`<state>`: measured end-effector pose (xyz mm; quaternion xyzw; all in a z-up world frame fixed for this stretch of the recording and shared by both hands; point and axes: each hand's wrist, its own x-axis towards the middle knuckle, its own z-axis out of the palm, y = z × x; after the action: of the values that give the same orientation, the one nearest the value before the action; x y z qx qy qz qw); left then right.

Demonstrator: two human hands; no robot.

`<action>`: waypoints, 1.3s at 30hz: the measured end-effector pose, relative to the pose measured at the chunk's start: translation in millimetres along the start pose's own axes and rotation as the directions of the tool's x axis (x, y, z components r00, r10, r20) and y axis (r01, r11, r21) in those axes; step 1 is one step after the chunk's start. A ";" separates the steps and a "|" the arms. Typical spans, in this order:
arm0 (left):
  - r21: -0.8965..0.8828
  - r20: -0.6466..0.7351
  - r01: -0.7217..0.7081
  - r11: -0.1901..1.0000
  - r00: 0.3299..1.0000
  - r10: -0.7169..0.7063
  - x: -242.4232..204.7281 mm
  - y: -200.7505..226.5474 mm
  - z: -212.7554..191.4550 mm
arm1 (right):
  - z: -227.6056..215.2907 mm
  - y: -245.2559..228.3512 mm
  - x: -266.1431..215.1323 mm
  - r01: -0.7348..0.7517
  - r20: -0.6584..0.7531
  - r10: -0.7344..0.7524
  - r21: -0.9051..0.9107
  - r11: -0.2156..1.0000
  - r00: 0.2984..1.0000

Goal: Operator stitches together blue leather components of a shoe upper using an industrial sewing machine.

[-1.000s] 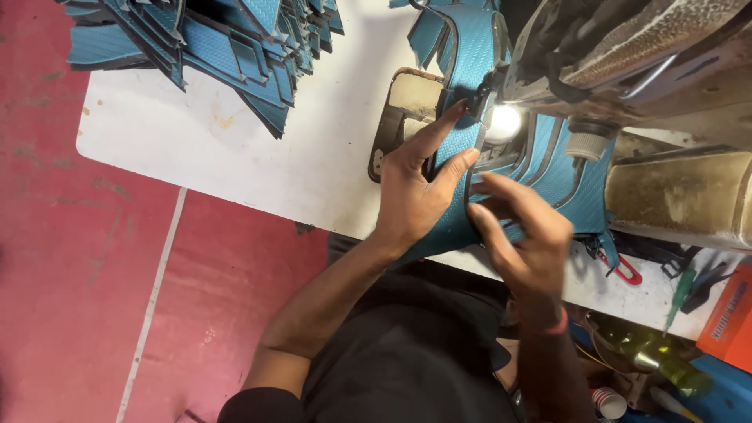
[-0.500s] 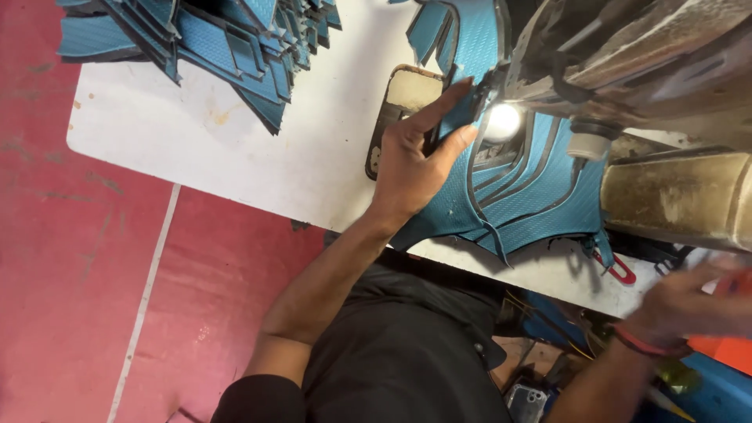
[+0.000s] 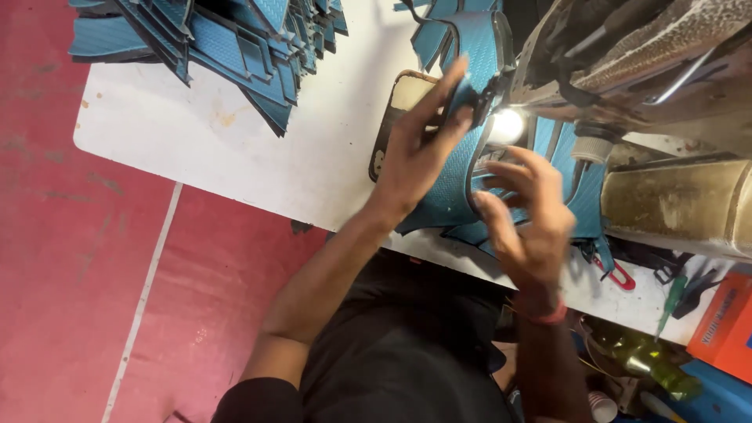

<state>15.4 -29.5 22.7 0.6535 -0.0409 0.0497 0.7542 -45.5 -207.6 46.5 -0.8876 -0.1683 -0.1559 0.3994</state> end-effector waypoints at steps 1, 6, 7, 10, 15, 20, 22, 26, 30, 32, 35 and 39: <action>0.022 0.014 0.016 1.000 1.000 -0.017 11.3 8.5 -1.6 | 13.6 -8.3 5.1 -0.126 0.049 0.118 0.206 0.970 0.992; -0.068 0.208 -0.313 0.947 0.924 0.320 100.1 -46.2 -13.6 | 39.1 -16.1 14.1 -0.243 0.068 0.233 0.294 0.925 0.970; -0.055 0.182 -0.325 0.944 0.926 0.330 99.6 -46.6 -13.8 | 38.1 -15.5 13.1 -0.205 0.061 0.195 0.270 0.941 0.979; -0.025 0.095 -0.341 0.940 0.935 0.342 87.4 -50.1 -9.3 | 29.7 -21.0 5.8 -0.185 0.073 0.173 0.219 0.958 0.982; 0.057 -0.047 -0.425 0.903 0.903 0.428 108.8 -47.2 -7.6 | 22.6 -14.5 9.3 -0.192 0.080 0.176 0.309 0.931 0.981; 0.150 -0.200 -0.447 0.882 0.860 0.470 103.1 -60.2 -10.6 | 21.8 -5.2 20.1 -0.137 0.031 0.134 0.302 0.944 0.991; 0.128 -0.188 -0.235 0.964 0.948 0.256 36.4 -29.4 -7.5 | 21.1 -9.4 22.7 -0.186 0.035 0.185 0.329 0.926 0.982; 0.140 0.011 -0.007 0.990 1.000 0.006 -52.5 8.6 -0.6 | 20.7 -3.2 29.2 -0.124 0.015 0.127 0.363 0.924 0.992; 0.199 -0.018 -0.056 0.978 0.998 0.061 -76.1 -2.0 2.7 | 19.7 -3.2 33.6 -0.088 0.004 0.092 0.340 0.936 0.996; 0.323 -0.053 0.263 0.909 0.964 -0.260 -76.0 14.5 2.7 | 17.2 -9.1 35.7 -0.105 0.015 0.106 0.309 0.945 0.994; 0.324 -0.028 0.022 0.946 1.000 -0.014 -87.1 5.6 3.1 | 18.1 -5.8 34.3 -0.135 0.023 0.134 0.306 0.942 0.991; 0.356 0.003 -0.068 0.932 0.997 0.072 -87.0 5.9 -1.0 | 18.0 -6.9 34.3 -0.151 0.029 0.149 0.294 0.944 0.988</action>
<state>-71.7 -29.6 17.3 0.7770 -0.0506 0.0866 0.6215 -15.2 -183.7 53.8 -0.8287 -0.1231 -0.0955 0.5376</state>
